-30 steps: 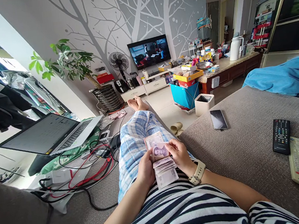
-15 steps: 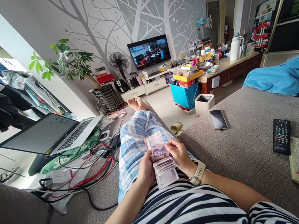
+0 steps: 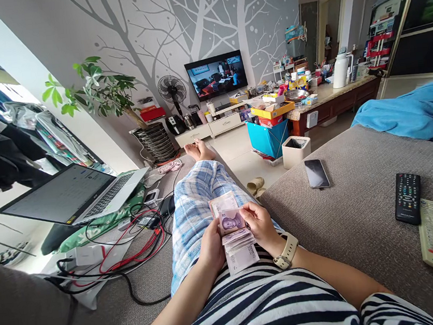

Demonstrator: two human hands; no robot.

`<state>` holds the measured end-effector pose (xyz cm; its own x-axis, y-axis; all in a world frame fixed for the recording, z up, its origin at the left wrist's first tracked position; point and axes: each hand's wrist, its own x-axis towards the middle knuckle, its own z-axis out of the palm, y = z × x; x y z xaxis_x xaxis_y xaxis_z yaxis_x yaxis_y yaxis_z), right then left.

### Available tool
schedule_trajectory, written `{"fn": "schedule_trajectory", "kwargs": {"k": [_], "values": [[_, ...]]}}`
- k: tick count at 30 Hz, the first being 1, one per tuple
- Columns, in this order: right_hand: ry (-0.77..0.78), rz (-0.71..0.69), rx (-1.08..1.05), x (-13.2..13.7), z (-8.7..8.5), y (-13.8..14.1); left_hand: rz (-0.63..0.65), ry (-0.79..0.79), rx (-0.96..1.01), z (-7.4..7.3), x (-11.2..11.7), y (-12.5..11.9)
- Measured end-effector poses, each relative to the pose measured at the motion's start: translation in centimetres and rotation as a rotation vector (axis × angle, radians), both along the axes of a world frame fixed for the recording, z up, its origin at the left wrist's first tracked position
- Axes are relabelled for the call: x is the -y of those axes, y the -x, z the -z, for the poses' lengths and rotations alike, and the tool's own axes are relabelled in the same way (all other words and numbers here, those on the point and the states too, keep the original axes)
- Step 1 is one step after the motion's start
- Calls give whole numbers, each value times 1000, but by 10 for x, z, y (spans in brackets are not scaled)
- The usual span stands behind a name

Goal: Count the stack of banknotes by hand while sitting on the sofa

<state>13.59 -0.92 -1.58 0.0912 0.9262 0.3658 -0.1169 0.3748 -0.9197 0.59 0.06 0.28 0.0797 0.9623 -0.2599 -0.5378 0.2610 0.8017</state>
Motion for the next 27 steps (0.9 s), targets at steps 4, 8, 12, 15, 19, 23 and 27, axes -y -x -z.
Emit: {"fn": "schedule_trajectory", "kwargs": {"k": [4, 8, 12, 15, 19, 23, 27], "values": [[2, -6, -6, 0, 1, 0, 3, 3, 11, 1, 0, 0], [8, -7, -10, 0, 2, 0, -4, 7, 13, 2, -1, 1], [14, -16, -12, 0, 1, -1, 2, -1, 17, 4, -2, 1], [12, -26, -23, 1, 1, -1, 15, -15, 12, 4, -2, 2], [18, -39, -36, 0, 2, 0, 24, -28, 4, 3, -1, 1], [15, -39, -50, 0, 3, 1, 23, -24, -2, 0, 0, 0], [20, -38, -34, 1, 1, 1, 25, -23, -9, -4, 1, -1]]}}
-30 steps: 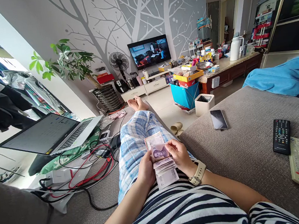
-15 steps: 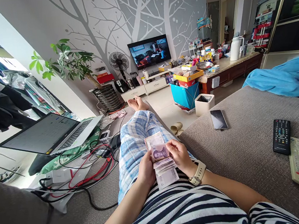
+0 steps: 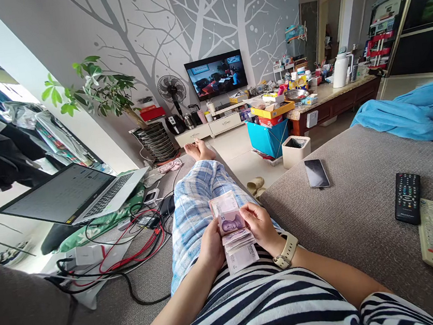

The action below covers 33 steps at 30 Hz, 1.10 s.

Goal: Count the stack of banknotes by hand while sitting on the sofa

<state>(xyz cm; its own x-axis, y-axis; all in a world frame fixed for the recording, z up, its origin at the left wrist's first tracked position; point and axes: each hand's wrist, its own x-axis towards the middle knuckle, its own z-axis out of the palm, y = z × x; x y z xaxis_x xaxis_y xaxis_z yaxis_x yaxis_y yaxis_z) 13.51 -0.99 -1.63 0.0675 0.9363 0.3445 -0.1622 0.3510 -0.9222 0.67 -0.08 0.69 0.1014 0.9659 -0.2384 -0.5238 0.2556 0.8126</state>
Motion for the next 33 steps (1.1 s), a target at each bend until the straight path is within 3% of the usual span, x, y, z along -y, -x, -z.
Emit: {"fn": "schedule_trajectory", "kwargs": {"k": [18, 26, 33], "values": [[-26, 3, -29, 0, 0, -2, 24, 2, 5, 0, -1, 1], [-19, -62, 3, -2, 2, 0, -11, 39, 12, 1, -1, 1], [79, 76, -41, -11, 9, 0, -12, 5, -37, 0, 1, 2]]}}
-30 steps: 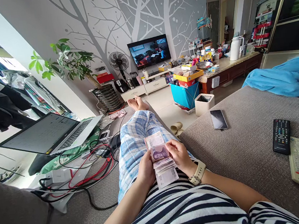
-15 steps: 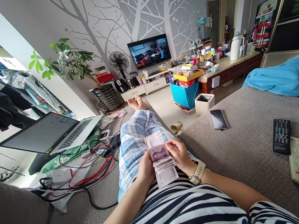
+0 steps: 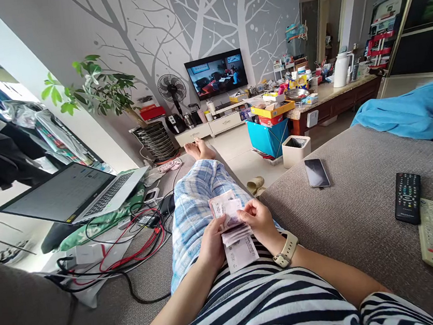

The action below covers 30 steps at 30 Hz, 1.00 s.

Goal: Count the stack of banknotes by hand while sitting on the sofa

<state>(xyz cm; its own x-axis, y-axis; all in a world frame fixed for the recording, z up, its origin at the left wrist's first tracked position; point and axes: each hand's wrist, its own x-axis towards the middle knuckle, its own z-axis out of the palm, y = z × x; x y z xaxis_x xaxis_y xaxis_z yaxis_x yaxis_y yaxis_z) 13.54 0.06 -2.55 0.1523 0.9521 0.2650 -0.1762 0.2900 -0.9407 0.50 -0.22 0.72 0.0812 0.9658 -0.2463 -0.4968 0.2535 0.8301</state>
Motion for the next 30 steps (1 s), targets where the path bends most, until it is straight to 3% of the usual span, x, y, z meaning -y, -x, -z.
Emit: {"fn": "schedule_trajectory", "kwargs": {"k": [11, 17, 30], "values": [[-64, 25, 170, -3, 7, -3, -6, -13, 4, 2, 0, 0], [-95, 1, 111, 2, 0, -3, -31, 27, 32, 8, -5, 0], [-99, -55, 35, 8, -6, -1, -25, 13, 8, -1, 0, -2]]}}
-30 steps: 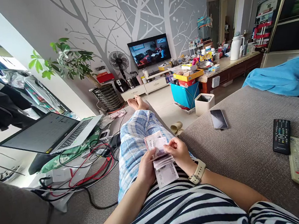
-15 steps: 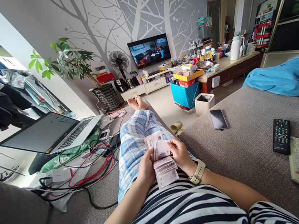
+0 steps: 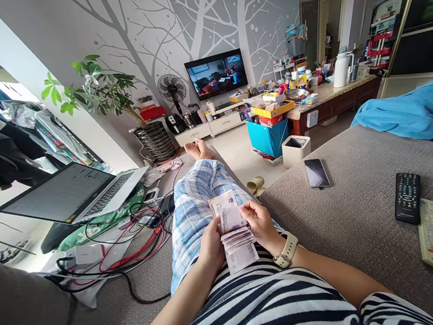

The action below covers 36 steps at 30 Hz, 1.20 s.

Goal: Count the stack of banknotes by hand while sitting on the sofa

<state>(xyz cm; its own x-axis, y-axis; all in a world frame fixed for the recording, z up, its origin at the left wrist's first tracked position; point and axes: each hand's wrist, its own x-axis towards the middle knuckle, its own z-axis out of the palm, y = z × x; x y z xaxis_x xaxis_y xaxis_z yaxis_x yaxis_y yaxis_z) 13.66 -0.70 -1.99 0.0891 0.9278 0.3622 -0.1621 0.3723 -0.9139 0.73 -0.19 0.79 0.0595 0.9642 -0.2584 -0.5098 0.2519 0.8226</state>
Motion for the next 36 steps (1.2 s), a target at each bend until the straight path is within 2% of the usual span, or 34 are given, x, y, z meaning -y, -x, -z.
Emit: {"fn": "schedule_trajectory", "kwargs": {"k": [15, 25, 36], "values": [[19, 21, 66, 1, -4, -1, 0, 6, -12, -2, 0, 0], [8, -9, 25, 2, -5, -2, 29, -11, 8, -2, -2, 0], [14, -23, 0, -1, -3, -1, 6, 7, 23, 3, -4, 2]]}}
